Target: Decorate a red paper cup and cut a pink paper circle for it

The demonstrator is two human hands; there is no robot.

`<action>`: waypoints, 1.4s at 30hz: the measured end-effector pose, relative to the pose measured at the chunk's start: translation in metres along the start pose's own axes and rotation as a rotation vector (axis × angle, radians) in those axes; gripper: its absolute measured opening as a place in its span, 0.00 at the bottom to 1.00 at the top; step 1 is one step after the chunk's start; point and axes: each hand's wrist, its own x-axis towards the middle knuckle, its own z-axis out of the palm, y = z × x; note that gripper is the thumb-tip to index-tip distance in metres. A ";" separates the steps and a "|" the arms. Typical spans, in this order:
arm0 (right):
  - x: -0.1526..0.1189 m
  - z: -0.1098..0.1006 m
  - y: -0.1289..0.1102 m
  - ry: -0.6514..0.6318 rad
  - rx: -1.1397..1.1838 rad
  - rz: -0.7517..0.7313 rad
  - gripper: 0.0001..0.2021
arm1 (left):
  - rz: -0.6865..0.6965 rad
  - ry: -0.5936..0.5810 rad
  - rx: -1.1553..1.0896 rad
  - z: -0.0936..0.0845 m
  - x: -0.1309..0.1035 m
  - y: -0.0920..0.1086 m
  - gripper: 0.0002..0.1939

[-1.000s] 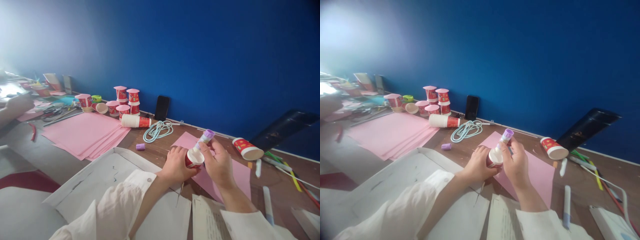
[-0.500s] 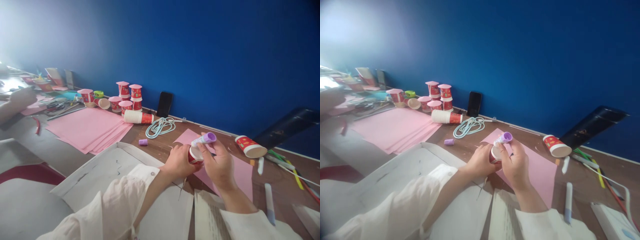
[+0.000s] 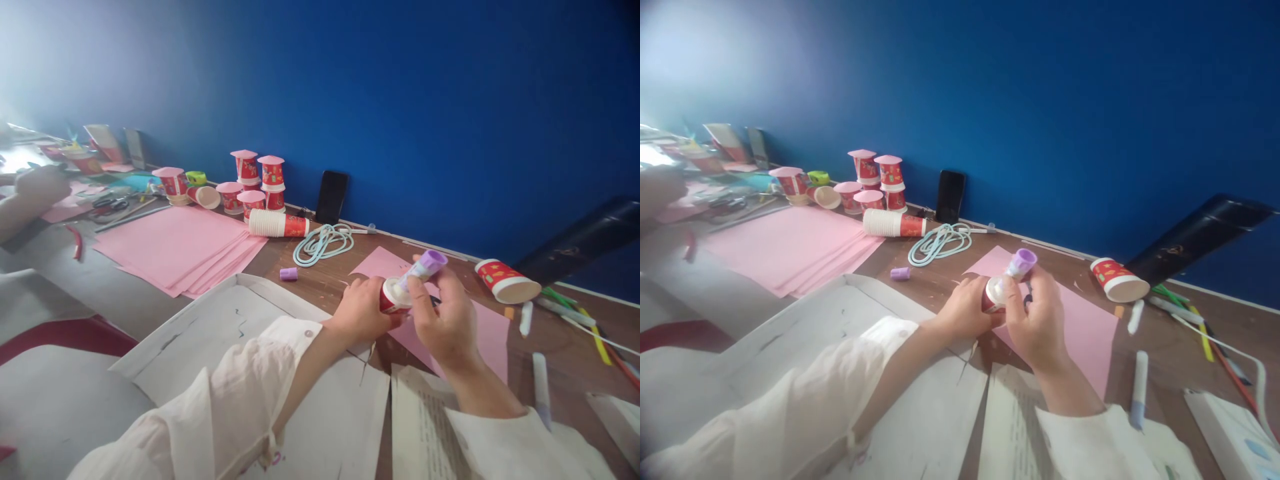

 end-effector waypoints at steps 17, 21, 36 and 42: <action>0.004 0.010 0.002 0.048 -0.006 0.010 0.18 | -0.020 0.006 -0.015 0.001 0.000 0.001 0.20; 0.004 0.001 -0.001 0.105 0.091 0.096 0.18 | -0.013 0.026 -0.008 0.003 0.000 0.001 0.21; 0.005 -0.001 -0.011 -0.129 -0.063 0.090 0.17 | -0.024 -0.051 0.000 -0.001 -0.001 0.000 0.18; 0.007 0.007 -0.006 -0.041 -0.123 0.049 0.14 | -0.025 -0.035 0.013 0.001 0.000 0.000 0.18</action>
